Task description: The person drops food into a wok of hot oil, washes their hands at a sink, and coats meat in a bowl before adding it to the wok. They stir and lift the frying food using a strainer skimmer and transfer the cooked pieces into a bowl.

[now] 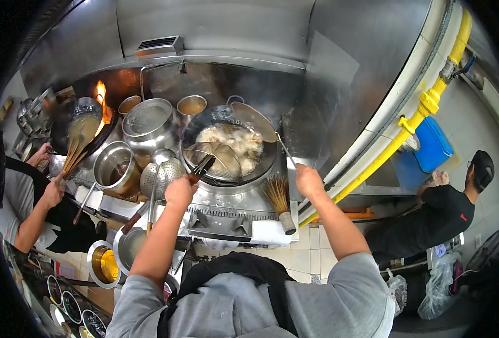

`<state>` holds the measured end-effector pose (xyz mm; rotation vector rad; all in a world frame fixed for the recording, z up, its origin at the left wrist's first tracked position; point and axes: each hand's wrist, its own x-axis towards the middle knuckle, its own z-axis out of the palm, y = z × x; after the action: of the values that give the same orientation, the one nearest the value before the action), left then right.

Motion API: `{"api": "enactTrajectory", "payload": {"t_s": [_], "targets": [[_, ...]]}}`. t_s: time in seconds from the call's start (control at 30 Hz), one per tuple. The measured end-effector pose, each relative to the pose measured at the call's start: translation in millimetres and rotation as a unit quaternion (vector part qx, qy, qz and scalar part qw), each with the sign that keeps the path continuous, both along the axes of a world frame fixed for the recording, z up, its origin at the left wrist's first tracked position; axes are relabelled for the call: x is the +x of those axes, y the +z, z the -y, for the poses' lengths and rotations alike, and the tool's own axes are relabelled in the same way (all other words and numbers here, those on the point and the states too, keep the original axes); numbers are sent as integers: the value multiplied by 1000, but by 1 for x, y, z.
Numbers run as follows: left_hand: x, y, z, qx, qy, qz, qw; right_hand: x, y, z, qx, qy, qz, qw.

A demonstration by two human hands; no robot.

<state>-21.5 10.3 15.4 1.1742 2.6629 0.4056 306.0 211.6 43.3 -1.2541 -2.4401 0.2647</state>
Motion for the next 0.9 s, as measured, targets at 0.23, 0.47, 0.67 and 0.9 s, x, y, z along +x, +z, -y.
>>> {"api": "enactTrajectory", "payload": {"t_s": [0.23,0.47,0.67,0.9], "targets": [[-8,-5,-5,22,-9,16,1000,75,60,29,-17,-16,32,999],[-8,-10,-14,-2,-16,18,1000,91,85,68,-124,-87,-4,988],[-2,-12,-26,-14,-21,2,1000,25,-35,-13,33,38,-88,995],[9,2,-8,-3,-14,7,1000,-79,-44,-42,-192,-25,-109,975]]}}
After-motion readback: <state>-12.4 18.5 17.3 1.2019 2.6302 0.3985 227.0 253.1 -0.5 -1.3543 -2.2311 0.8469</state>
